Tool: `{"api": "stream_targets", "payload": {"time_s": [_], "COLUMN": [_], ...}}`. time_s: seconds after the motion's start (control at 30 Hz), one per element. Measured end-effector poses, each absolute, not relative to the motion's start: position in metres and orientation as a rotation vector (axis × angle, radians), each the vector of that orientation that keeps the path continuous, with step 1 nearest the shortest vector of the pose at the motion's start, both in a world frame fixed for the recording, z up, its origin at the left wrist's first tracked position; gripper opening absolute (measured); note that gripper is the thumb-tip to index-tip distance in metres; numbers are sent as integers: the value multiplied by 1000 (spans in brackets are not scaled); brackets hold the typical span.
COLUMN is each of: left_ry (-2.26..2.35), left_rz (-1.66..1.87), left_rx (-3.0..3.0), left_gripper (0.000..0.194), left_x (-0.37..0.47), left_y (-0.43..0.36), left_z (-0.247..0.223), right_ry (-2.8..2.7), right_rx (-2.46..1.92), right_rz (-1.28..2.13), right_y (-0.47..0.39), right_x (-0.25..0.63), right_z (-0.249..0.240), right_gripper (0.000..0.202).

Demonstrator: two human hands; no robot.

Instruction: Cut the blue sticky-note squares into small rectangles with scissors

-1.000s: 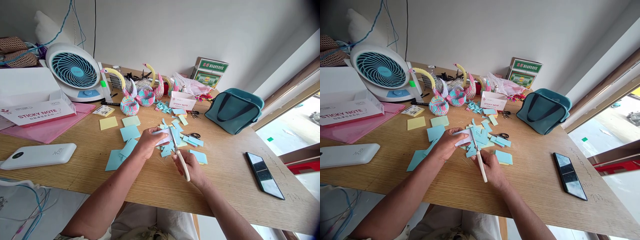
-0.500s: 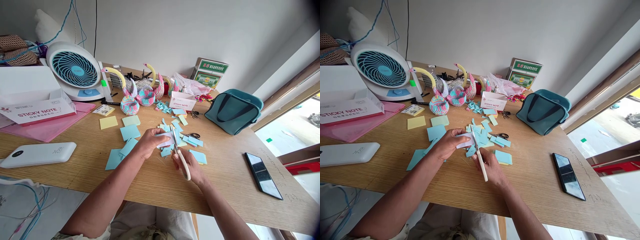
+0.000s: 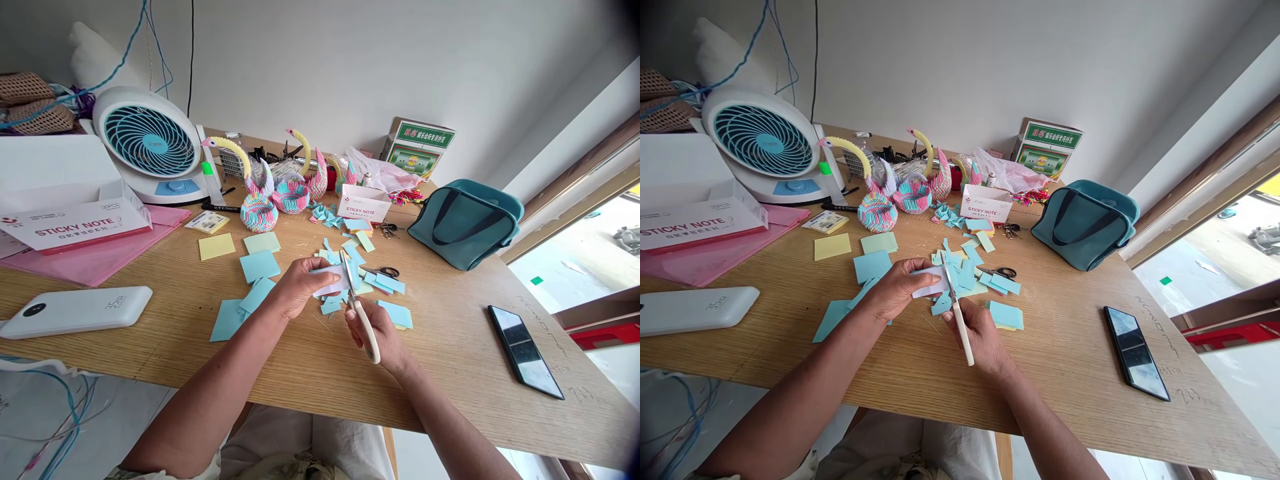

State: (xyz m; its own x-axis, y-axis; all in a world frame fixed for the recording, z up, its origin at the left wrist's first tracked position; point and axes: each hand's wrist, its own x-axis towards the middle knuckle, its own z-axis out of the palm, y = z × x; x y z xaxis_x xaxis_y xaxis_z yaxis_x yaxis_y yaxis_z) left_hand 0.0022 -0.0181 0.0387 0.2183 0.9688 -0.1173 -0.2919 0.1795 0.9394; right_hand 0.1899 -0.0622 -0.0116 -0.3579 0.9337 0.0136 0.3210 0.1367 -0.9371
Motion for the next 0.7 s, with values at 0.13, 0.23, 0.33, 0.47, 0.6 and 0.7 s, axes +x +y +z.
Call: {"api": "stream_targets", "payload": {"time_s": [0.13, 0.23, 0.33, 0.47, 0.6, 0.7], "left_ry": [885, 874, 865, 858, 864, 892], "left_rz": [1093, 1097, 1093, 1089, 1104, 1106], "left_rx": [943, 940, 939, 926, 931, 958], "left_gripper": [26, 27, 28, 29, 29, 30], "left_x": [1, 1, 1, 2, 2, 3], "left_y": [-18, -18, -18, -18, -17, -17], "left_z": [38, 37, 36, 35, 34, 32], "right_ry": [-1770, -1780, -1771, -1743, -1716, -1676], "right_rx": [-1226, -1221, -1217, -1218, -1193, -1179], "right_rz": [1206, 1193, 1194, 1192, 1260, 1271], "right_y": [-63, -62, -63, -64, -61, -59], "right_x": [190, 190, 189, 188, 188, 187], "right_z": [-11, -11, -12, -12, -14, -13], "right_gripper": [50, 51, 51, 53, 52, 52]}}
